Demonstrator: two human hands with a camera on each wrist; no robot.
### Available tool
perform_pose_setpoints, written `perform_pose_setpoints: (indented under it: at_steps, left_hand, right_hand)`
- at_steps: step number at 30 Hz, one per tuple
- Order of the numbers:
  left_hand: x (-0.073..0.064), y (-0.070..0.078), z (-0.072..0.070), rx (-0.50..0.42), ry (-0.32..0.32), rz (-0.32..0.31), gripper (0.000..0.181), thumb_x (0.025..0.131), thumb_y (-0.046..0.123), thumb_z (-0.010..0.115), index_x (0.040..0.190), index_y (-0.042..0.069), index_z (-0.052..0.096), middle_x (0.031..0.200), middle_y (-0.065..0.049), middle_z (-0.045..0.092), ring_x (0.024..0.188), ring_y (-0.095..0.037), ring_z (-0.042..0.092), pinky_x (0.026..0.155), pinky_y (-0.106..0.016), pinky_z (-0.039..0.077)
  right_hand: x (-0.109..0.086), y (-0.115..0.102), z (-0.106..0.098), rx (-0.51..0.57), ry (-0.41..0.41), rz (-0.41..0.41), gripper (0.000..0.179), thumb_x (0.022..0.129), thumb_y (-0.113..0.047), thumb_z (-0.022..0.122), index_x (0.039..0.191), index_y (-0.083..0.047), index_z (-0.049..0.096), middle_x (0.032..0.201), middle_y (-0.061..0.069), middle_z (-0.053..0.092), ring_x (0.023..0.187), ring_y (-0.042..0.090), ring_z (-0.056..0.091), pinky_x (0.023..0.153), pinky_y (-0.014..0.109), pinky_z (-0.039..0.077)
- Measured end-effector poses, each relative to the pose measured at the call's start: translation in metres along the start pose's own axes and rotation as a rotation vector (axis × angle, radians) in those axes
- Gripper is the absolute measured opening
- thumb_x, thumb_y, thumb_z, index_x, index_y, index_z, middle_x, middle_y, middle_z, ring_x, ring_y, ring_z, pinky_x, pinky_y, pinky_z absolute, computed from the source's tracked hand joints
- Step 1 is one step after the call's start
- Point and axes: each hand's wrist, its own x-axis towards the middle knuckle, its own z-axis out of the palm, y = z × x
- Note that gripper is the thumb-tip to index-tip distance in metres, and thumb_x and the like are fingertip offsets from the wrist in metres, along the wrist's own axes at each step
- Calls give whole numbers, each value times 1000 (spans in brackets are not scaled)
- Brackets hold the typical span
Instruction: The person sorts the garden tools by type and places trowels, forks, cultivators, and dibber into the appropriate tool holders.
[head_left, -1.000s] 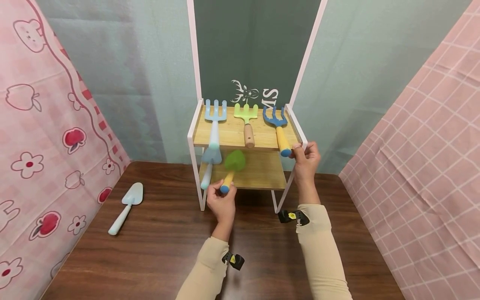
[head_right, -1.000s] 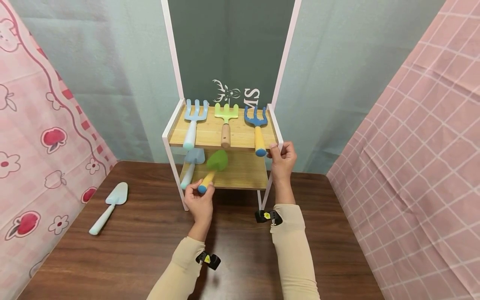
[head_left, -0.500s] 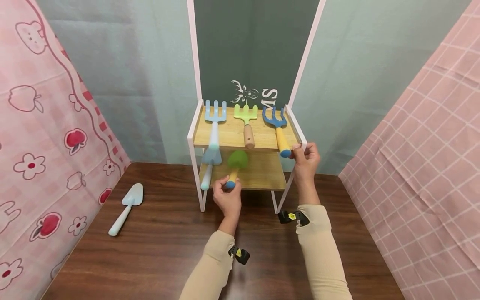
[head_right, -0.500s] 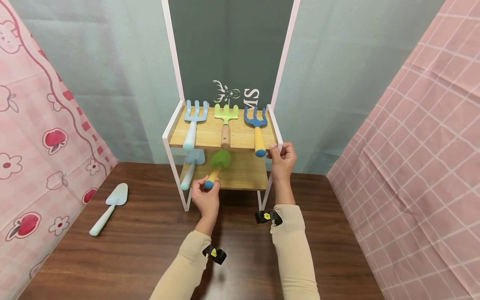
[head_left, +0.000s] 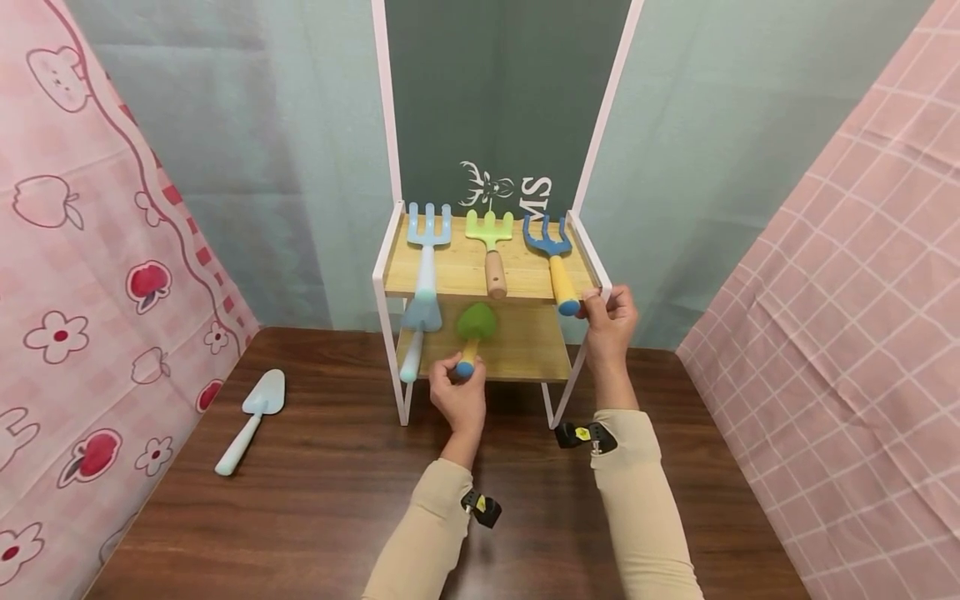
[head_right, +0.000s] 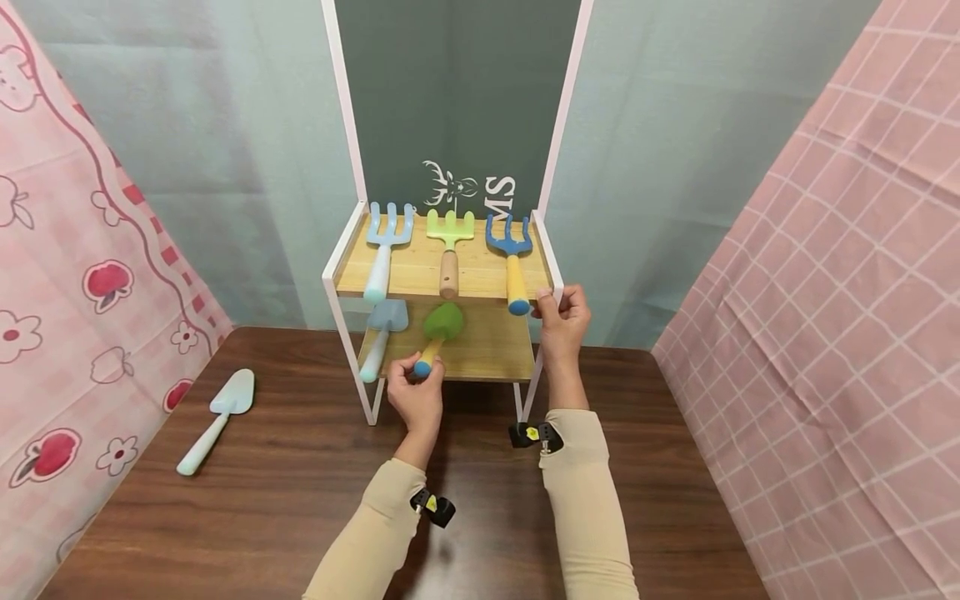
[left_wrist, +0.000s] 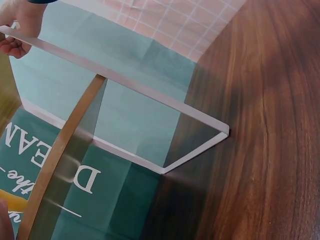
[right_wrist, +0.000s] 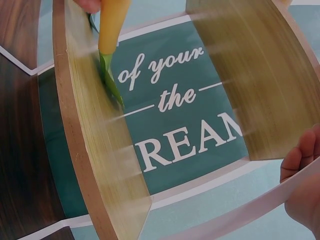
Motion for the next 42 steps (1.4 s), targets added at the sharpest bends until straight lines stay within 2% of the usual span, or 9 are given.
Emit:
perform_pose_setpoints:
  at_steps: [8, 12, 16, 23, 28, 33, 38, 42]
  left_hand:
    - [-2, -4, 0, 144, -36, 45, 24, 63, 4, 77, 78, 6, 59, 83, -4, 53, 75, -19, 53, 61, -29, 48]
    - [-4, -6, -1, 179, -52, 60, 24, 63, 2, 75, 79, 6, 58, 84, -5, 52, 73, -20, 53, 62, -31, 46]
    - [-5, -7, 0, 189, -76, 47, 25, 64, 1, 75, 81, 6, 58, 85, -5, 51, 69, -19, 53, 64, -32, 45]
    - [-7, -6, -6, 154, -136, -23, 28, 69, 10, 80, 87, 7, 59, 91, -5, 51, 71, -17, 55, 63, -30, 48]
    - [-9, -5, -13, 55, -213, -73, 29, 70, 4, 78, 92, 4, 59, 95, -8, 50, 72, -17, 59, 61, -28, 50]
    - [-10, -2, -19, -29, -280, -107, 30, 72, -2, 75, 97, -4, 59, 98, -17, 50, 78, -25, 63, 61, -29, 52]
    - [-9, 16, -24, -46, -323, -111, 31, 75, -2, 74, 100, -11, 59, 95, -24, 50, 80, -35, 62, 64, -28, 52]
    - [-9, 28, -26, -24, -325, -113, 32, 74, 0, 75, 100, -12, 60, 94, -24, 52, 79, -33, 62, 66, -33, 52]
  right_hand:
    - [0, 0, 0, -5, 1, 6, 19, 84, 4, 56, 73, -10, 51, 69, 5, 51, 57, 13, 53, 55, 23, 47]
    - [-1, 1, 0, 9, 2, -1, 20, 83, 5, 55, 72, -10, 51, 69, 5, 51, 57, 12, 54, 55, 23, 47]
    - [-1, 1, -1, 18, 4, -9, 21, 82, 7, 55, 70, -9, 50, 67, 4, 52, 56, 11, 54, 54, 22, 47]
    - [-1, 2, -1, 19, -2, -14, 20, 82, 6, 55, 70, -9, 50, 67, 5, 51, 56, 12, 54, 55, 23, 46]
    - [0, 3, -1, 27, 2, -20, 20, 82, 7, 55, 70, -9, 50, 67, 5, 51, 55, 12, 54, 54, 23, 46]
    - [0, 3, 0, 35, -1, -25, 21, 82, 8, 54, 70, -9, 50, 68, 5, 51, 56, 12, 53, 54, 23, 46]
    - [0, 4, 0, 39, -3, -23, 20, 82, 8, 54, 70, -8, 50, 68, 6, 50, 56, 12, 53, 54, 23, 46]
    - [0, 4, -1, 39, 1, -20, 20, 82, 7, 55, 70, -8, 50, 68, 6, 50, 56, 12, 53, 54, 23, 46]
